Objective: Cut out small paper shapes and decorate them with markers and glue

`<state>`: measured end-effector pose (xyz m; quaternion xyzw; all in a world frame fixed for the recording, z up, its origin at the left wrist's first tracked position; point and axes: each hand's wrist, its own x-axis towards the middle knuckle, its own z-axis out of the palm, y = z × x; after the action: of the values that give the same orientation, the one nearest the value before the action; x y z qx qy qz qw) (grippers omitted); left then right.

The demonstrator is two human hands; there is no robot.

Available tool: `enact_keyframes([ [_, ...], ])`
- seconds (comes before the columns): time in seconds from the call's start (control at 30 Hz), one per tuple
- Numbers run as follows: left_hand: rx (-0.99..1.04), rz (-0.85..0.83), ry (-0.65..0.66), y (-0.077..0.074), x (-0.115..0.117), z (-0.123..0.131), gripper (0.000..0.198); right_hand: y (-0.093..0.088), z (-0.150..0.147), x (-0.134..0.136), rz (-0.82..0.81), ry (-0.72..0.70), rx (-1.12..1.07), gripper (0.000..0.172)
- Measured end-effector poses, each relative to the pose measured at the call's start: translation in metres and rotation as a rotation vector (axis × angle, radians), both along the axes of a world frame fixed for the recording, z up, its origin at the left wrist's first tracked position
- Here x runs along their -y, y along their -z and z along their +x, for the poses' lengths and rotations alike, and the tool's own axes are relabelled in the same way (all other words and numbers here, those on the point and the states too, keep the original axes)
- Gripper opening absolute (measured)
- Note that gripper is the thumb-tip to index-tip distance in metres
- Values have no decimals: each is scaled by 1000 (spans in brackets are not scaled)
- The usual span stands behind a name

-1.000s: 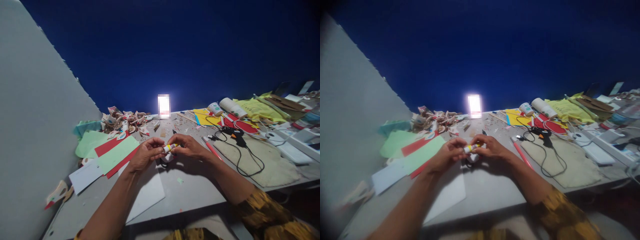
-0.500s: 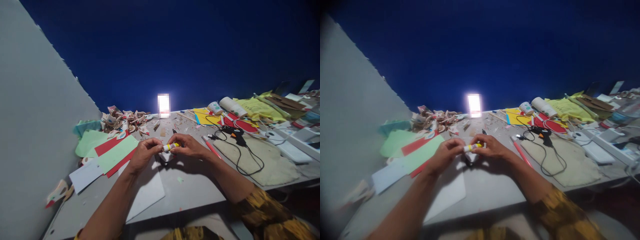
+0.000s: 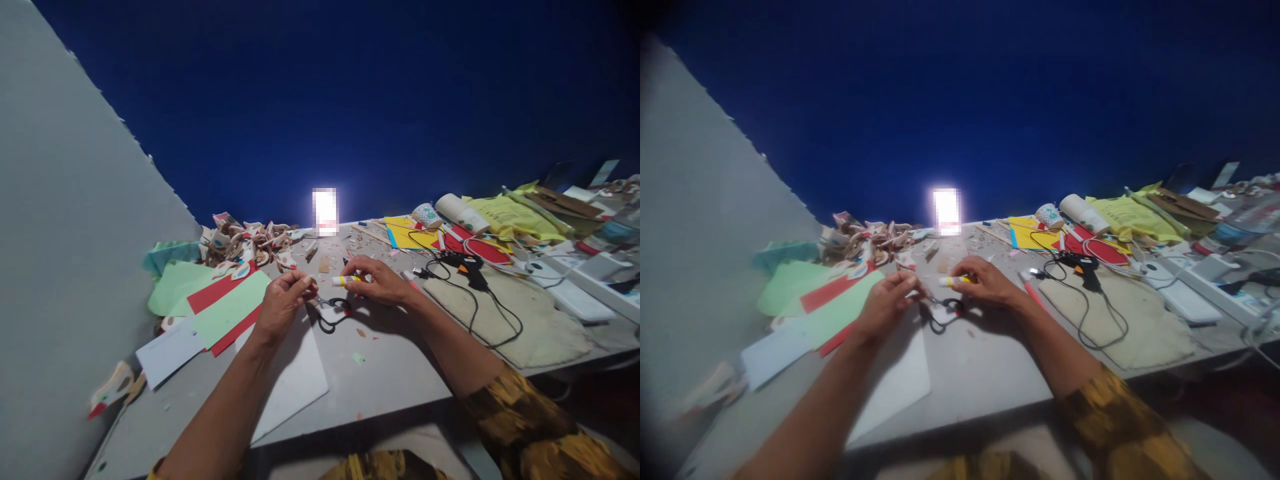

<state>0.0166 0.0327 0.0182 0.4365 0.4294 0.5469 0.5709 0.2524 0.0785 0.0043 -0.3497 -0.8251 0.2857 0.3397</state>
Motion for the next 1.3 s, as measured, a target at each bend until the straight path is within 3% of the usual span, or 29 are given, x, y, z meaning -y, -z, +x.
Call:
enact_keyframes([
  [0.17, 45, -102, 22, 3, -4, -3, 41, 13, 14, -24, -24, 283, 309, 20],
  [0.27, 30, -146, 19, 5, -5, -4, 40, 17, 18, -28, -127, 349, 484, 27],
  [0.37, -1, -183, 24, 6, -6, -4, 38, 15, 17, -25, -171, 394, 577, 22],
  [0.57, -27, -186, 23, 12, -8, -4, 34, 8, 17, -20, -188, 544, 673, 27],
  [0.63, -43, -186, 23, 13, -8, -4, 33, 5, 16, -17, -127, 593, 710, 29],
  [0.73, -59, -195, 18, 13, -9, -4, 32, 1, 4, -4, 27, 494, 672, 24],
  [0.83, -62, -186, 16, 13, -8, -4, 32, 2, -15, 14, 66, 172, 587, 19],
  [0.9, -60, -181, 19, 12, -8, -3, 32, 4, -26, 24, 81, 82, 621, 22],
  [1.17, -86, -128, 53, 8, -4, 0, 30, 11, -35, 31, 16, 91, 600, 16],
  [1.3, -96, -109, 51, 7, -3, 0, 28, 10, -37, 37, 36, 40, 561, 27],
])
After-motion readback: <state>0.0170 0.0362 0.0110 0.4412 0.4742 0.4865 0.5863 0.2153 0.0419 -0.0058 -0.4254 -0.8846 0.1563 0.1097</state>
